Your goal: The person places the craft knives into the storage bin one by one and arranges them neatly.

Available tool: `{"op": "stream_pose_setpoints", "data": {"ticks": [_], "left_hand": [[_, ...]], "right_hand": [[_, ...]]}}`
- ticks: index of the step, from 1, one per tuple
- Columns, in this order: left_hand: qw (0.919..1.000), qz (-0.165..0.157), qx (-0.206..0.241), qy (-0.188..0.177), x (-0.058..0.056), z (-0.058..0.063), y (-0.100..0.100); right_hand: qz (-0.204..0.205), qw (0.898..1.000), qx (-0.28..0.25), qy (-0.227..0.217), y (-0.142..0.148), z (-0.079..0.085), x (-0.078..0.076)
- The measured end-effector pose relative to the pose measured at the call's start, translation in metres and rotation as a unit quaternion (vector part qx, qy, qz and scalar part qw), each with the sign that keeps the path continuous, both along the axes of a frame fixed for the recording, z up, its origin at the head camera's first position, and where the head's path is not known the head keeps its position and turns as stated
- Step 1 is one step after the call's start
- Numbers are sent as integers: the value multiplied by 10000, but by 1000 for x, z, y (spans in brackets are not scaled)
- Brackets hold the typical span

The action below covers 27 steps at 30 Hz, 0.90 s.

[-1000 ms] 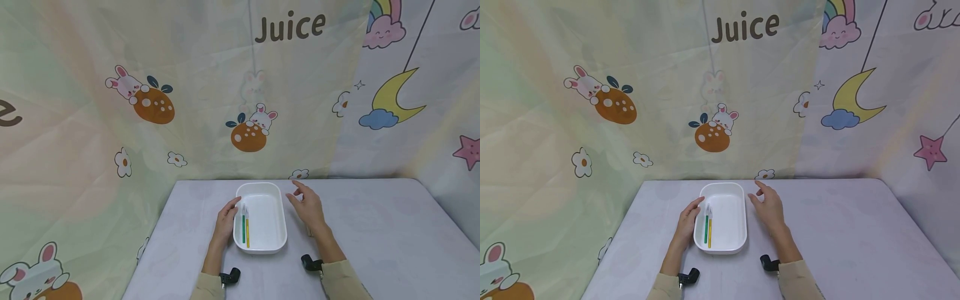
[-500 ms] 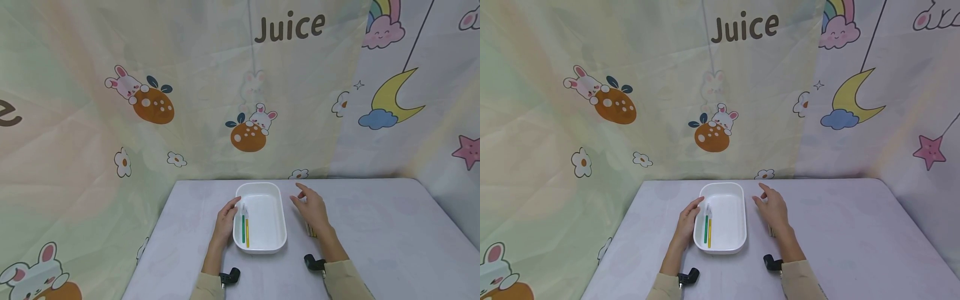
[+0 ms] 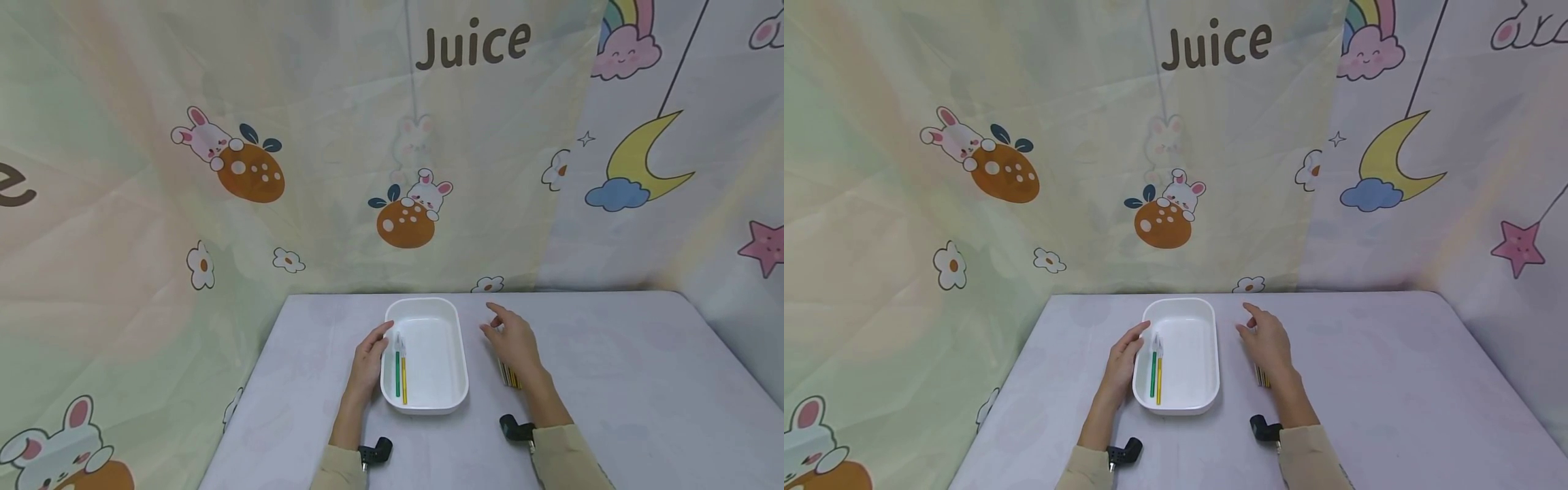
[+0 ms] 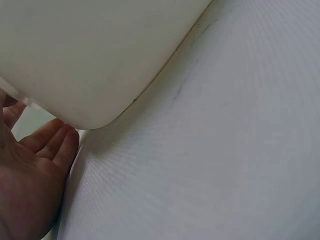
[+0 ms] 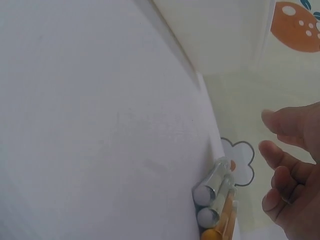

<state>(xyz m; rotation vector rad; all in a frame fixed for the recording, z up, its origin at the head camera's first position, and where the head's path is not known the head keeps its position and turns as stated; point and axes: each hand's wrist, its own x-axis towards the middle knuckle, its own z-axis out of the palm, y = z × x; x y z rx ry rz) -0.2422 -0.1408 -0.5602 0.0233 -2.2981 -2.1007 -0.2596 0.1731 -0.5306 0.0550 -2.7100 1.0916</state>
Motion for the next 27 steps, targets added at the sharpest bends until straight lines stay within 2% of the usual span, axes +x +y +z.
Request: {"op": "stream_pose_setpoints", "data": {"ticks": [8, 17, 27], "left_hand": [[10000, -1, -11, 6, 1, -1, -1], [10000, 9, 16, 2, 0, -1, -1], [10000, 2, 43, -36, -1, -1, -1]], "right_hand": [[-56, 9996, 126, -256, 3, 0, 1], [-99, 9965, 350, -759, 5, -4, 0], [-135, 9939, 502, -970, 5, -6, 2]]}}
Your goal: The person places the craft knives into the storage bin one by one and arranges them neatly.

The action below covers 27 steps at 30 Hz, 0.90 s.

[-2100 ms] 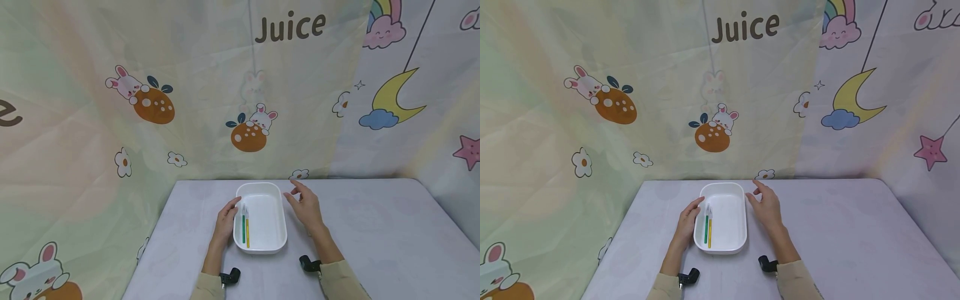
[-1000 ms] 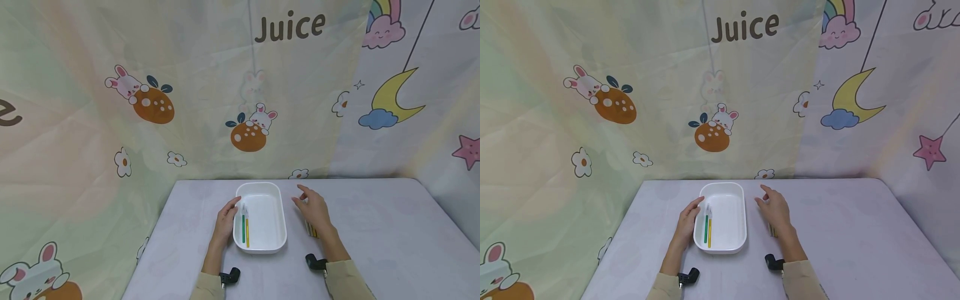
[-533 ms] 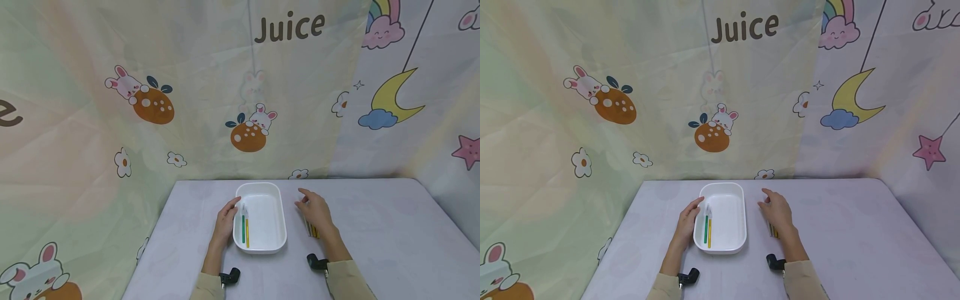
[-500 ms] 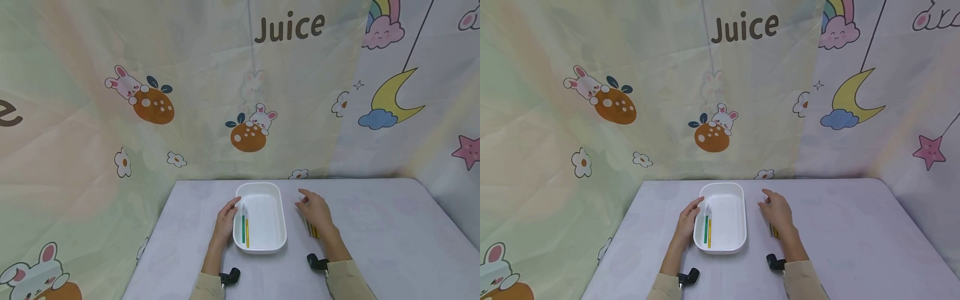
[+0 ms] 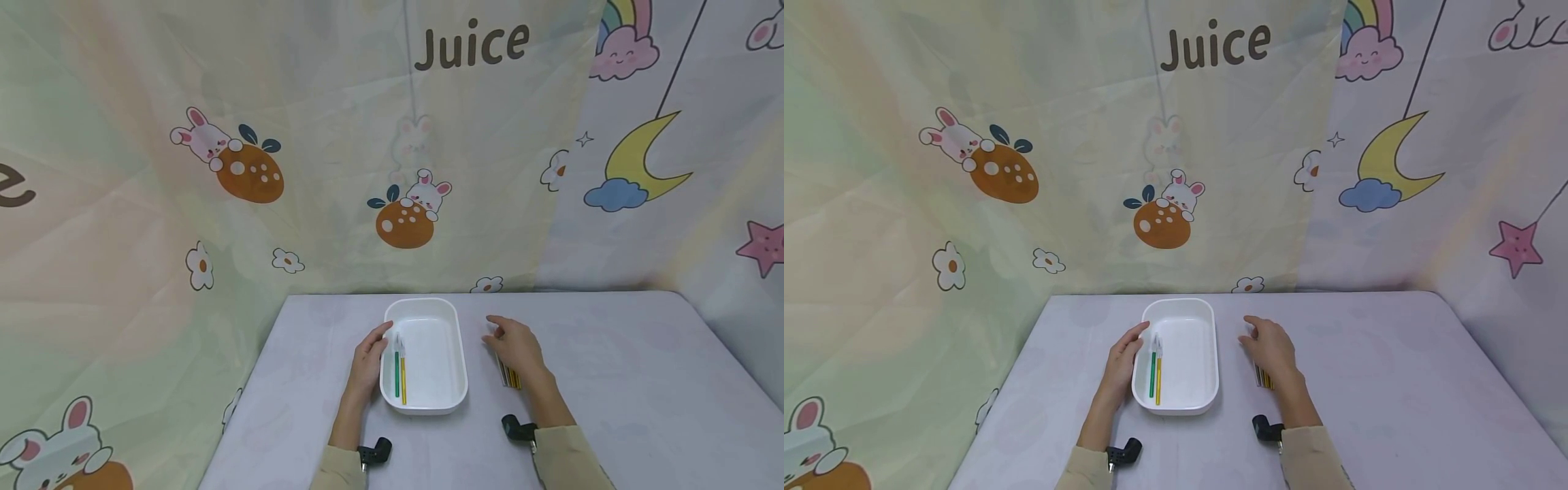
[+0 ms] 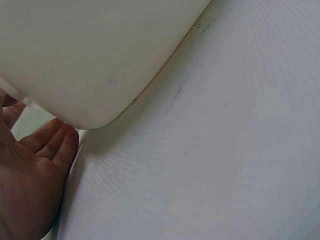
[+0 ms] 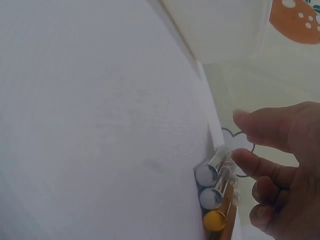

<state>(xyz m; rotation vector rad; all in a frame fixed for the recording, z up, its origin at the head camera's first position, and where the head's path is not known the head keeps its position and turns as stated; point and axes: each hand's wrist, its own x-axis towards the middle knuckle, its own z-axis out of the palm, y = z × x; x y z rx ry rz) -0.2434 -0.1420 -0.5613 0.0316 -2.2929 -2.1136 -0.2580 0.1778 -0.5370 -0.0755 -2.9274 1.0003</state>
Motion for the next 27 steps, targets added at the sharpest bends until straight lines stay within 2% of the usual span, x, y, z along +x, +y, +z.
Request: {"op": "stream_pose_setpoints", "data": {"ticks": [27], "left_hand": [[10000, -33, 35, 41, 0, 0, 0]], "right_hand": [[525, 9980, 178, -304, -15, 1, 5]]}}
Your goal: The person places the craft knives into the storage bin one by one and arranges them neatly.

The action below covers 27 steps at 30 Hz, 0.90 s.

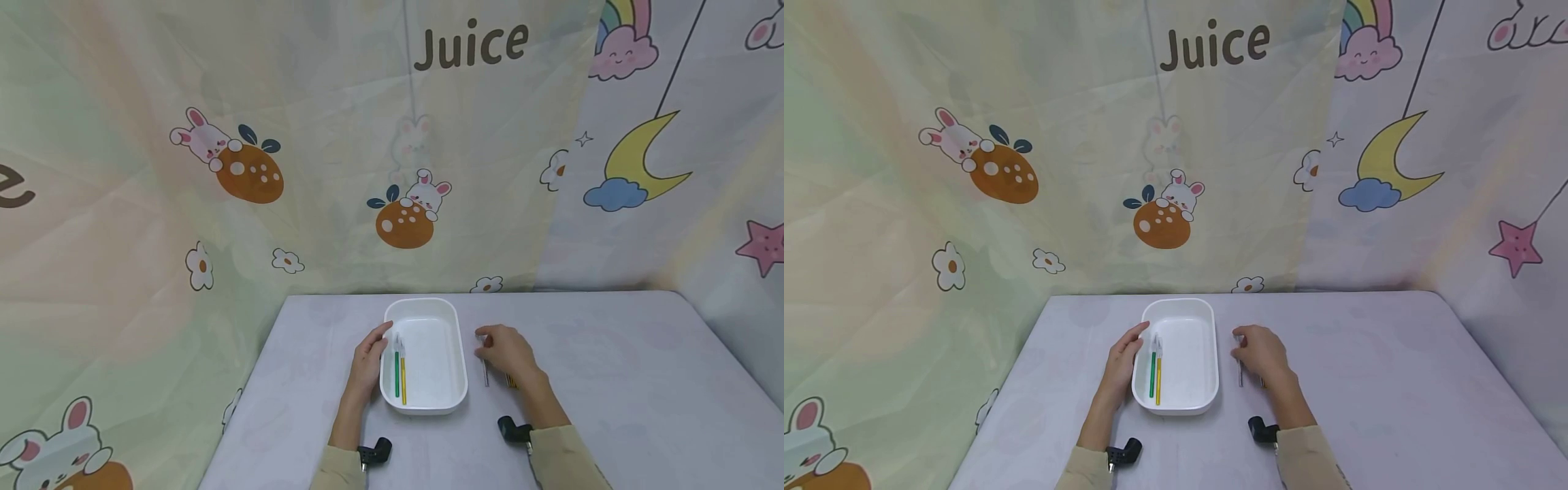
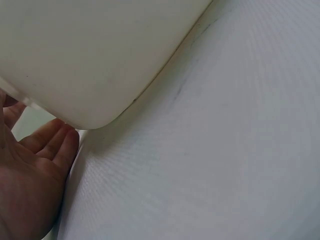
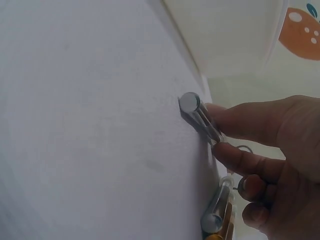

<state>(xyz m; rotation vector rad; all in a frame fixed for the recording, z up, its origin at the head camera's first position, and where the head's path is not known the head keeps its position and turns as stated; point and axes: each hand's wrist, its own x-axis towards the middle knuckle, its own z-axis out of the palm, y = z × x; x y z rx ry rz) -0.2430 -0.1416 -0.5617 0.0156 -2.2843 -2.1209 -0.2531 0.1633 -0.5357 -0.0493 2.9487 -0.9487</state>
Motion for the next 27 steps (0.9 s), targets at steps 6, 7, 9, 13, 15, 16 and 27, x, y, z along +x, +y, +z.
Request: {"op": "stream_pose_setpoints", "data": {"ticks": [6, 7, 9, 13, 15, 16, 27], "left_hand": [[10000, 15, -6, -30, 0, 0, 0], [10000, 20, -15, -32, 0, 0, 0], [10000, 30, -30, -40, 0, 0, 0], [10000, 37, -63, -66, 0, 0, 0], [10000, 31, -64, -68, 0, 0, 0], [10000, 29, -60, -75, 0, 0, 0], [10000, 37, -25, -79, -2, -4, -1]], "right_hand": [[154, 9997, 213, -11, -3, 1, 1], [170, 9996, 238, -10, -3, 1, 1], [198, 9994, 294, 6, -3, 0, 1], [186, 9994, 297, 0, -4, 0, 1], [166, 9995, 266, -15, -4, 1, 1], [156, 9996, 255, -23, -5, 1, 1], [32, 9997, 238, -100, -6, 2, 1]]}}
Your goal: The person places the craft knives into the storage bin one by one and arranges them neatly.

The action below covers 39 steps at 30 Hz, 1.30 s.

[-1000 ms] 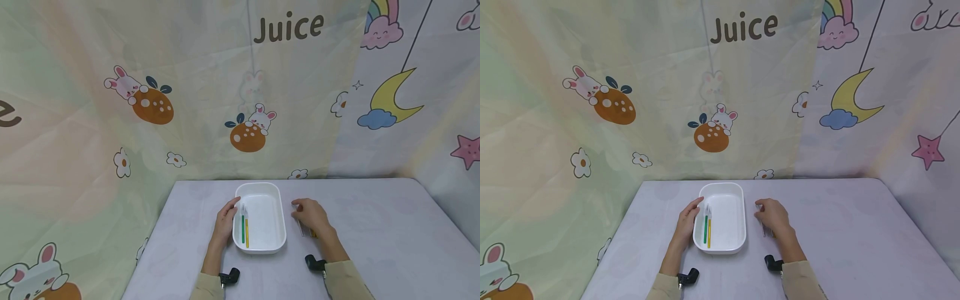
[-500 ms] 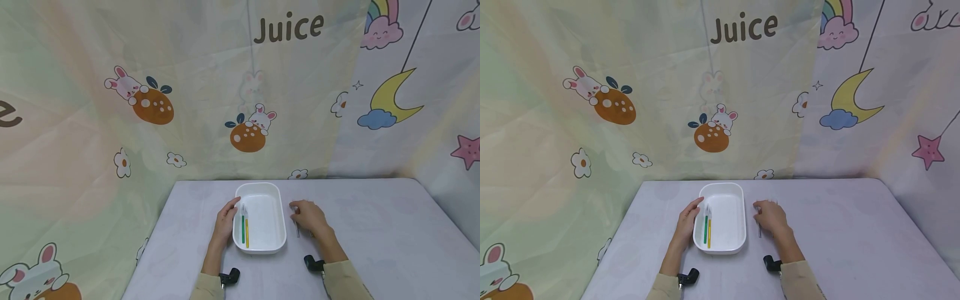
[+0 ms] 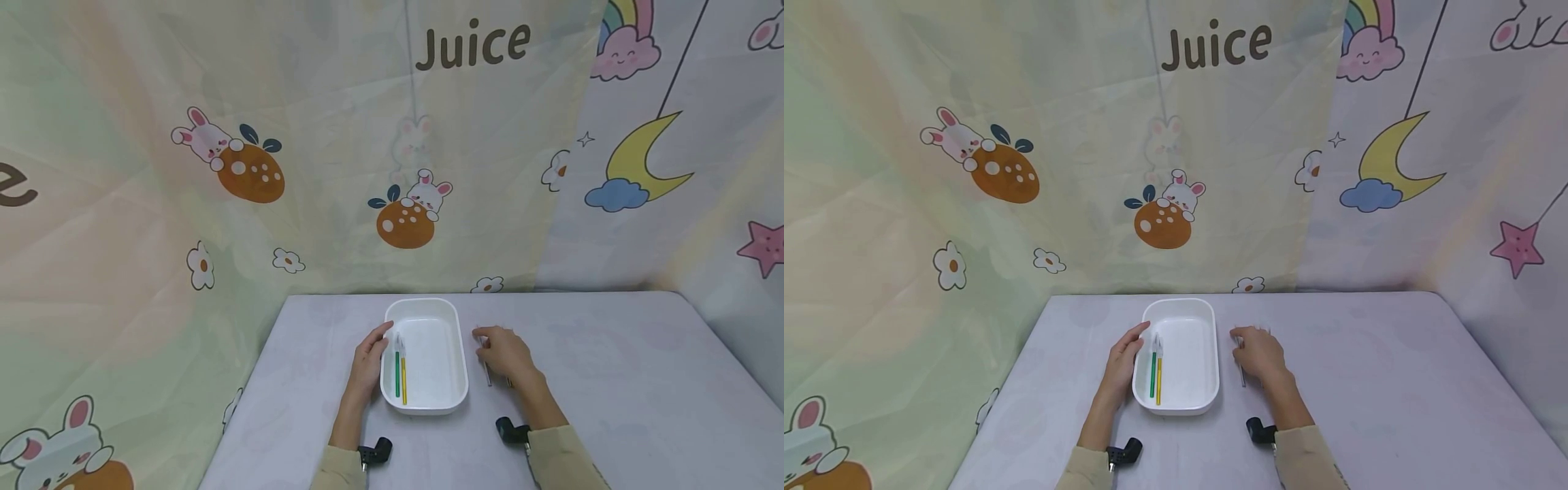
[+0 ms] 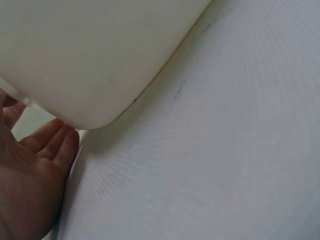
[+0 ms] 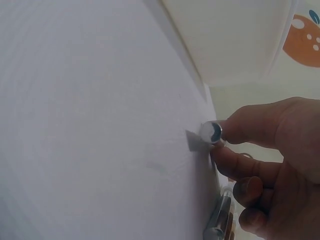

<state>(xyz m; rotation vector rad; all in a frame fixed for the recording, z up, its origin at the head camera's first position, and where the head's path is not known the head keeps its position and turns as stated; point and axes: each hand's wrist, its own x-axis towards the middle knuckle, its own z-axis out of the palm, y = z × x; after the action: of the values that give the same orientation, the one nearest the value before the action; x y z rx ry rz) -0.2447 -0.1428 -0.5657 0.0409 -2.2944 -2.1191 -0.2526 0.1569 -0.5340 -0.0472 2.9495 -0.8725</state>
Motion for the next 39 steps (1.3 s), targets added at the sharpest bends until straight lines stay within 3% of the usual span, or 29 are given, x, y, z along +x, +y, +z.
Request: {"op": "stream_pose_setpoints", "data": {"ticks": [7, 18, 31, 39], "left_hand": [[10000, 4, 14, -9, 0, -1, 0], [10000, 3, 18, 16, 0, 1, 0], [10000, 18, -9, 20, 1, 1, 1], [10000, 0, -25, 33, 1, 1, 0]], "right_hand": [[-111, 9999, -75, 76, -1, 0, -2], [-197, 9947, -357, 940, -5, 7, 0], [-303, 9884, -710, 1306, -14, 16, 0], [-146, 9813, -787, 1752, -19, 22, 2]]}}
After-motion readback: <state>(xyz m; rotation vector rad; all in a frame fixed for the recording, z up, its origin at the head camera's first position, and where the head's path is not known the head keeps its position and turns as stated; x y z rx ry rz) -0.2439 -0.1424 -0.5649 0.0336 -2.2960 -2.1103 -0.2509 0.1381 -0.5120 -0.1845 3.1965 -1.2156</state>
